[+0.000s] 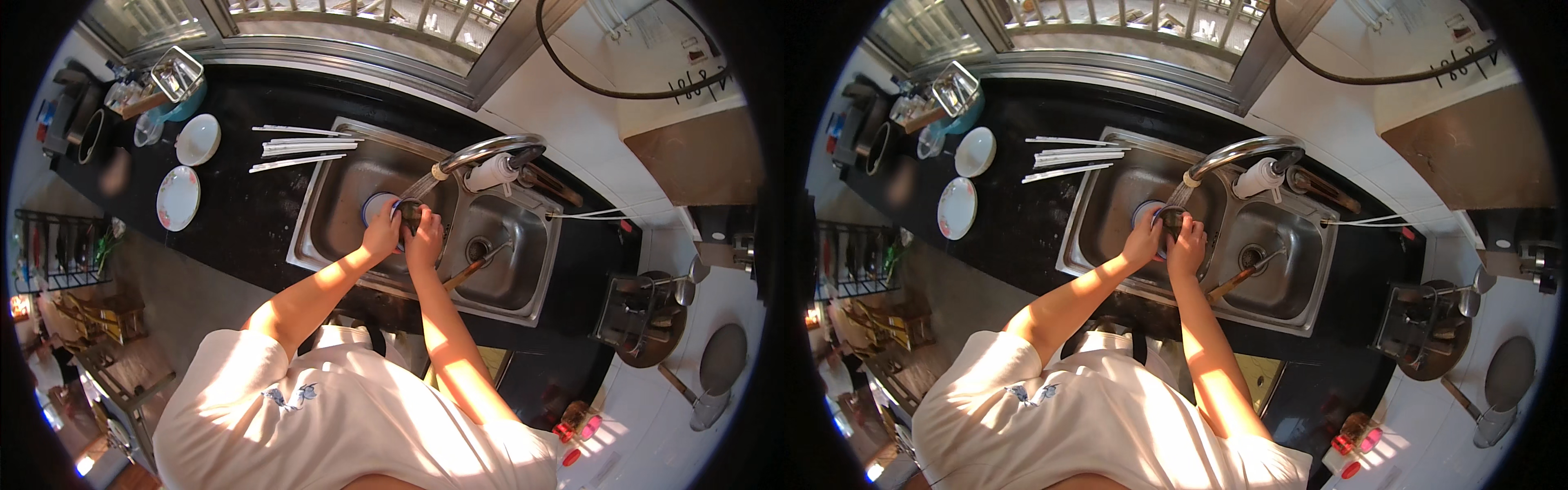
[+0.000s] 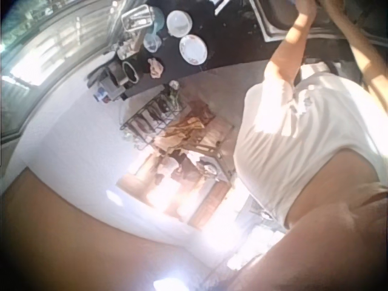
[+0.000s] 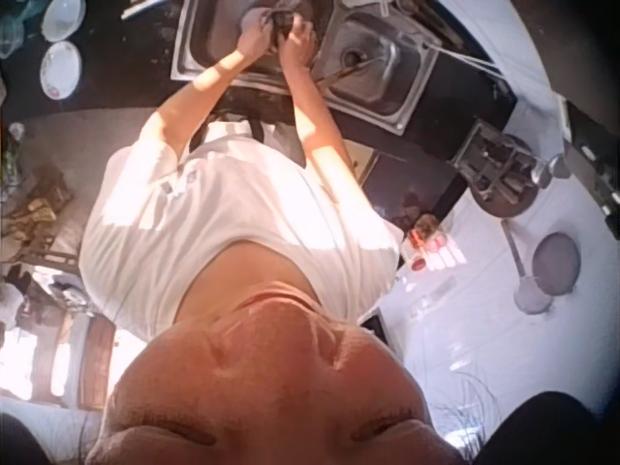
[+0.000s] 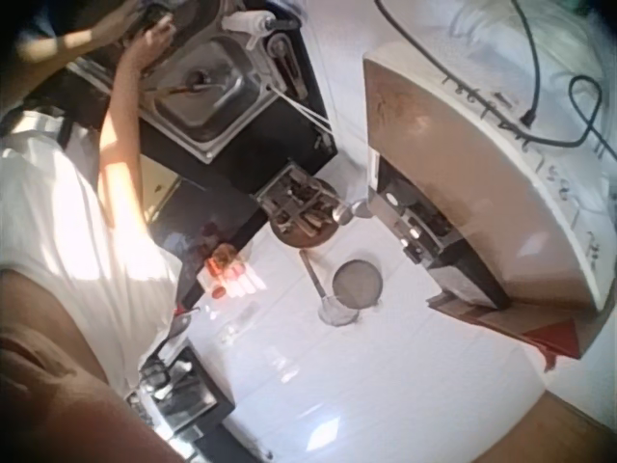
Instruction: The person washes chopsticks, bowls, a metal pot, and a plate in a sink using a sponge and running water. They scrub each item and rinse it before placing it on the counter.
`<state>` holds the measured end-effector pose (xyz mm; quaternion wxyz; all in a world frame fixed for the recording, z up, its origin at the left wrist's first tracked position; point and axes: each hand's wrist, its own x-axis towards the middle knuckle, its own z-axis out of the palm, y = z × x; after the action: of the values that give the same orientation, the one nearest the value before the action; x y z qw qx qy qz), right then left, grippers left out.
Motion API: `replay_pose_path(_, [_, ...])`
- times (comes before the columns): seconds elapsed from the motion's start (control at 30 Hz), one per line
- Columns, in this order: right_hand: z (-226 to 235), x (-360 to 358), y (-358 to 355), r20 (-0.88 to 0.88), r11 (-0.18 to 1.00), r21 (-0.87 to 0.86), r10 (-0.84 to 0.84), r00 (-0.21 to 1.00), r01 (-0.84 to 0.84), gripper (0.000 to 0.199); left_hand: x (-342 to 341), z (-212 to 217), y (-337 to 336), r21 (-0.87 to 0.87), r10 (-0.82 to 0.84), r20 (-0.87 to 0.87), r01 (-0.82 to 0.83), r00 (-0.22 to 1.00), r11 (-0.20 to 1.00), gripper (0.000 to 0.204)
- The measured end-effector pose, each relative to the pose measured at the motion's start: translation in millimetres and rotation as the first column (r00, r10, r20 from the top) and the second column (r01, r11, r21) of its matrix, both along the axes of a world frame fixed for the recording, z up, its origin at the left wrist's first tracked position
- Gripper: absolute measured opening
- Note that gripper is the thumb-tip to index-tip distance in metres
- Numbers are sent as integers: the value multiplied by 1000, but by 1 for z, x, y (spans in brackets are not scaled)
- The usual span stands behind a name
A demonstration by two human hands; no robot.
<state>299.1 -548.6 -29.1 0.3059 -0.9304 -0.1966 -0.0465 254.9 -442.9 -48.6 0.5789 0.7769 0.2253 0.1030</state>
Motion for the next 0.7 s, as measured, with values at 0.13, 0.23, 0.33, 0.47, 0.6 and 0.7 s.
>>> replay_pose_path(0.13, [0, 3, 4, -148, 979, 193, -32, 988, 61, 29, -1, 9, -9, -38, 25, -172, -32, 985, 999, 42])
replay_pose_path(0.23, [-12, 18, 4, -476, 858, 498, 153, 866, 122, 16, 0, 15, -9, -210, 30, -123, -56, 992, 976, 46])
replay_pose_path(0.33, [-12, 26, 5, -598, 817, 574, 377, 708, 50, 15, 1, 34, 1, -421, 16, -78, -48, 997, 906, 48])
replay_pose_path(0.47, [21, 30, 11, -428, 899, 71, 418, 802, -431, 18, 1, 28, 25, -364, -82, -67, 53, 994, 930, 46])
replay_pose_path(0.6, [22, 33, 15, -160, 856, -367, 328, 931, -365, 22, 2, 19, 32, -258, -141, -90, 113, 986, 960, 48])
replay_pose_path(0.7, [10, 27, 27, -45, 941, -215, 256, 966, -260, 24, -2, -37, 38, -142, -177, 83, 188, 981, 972, 51])
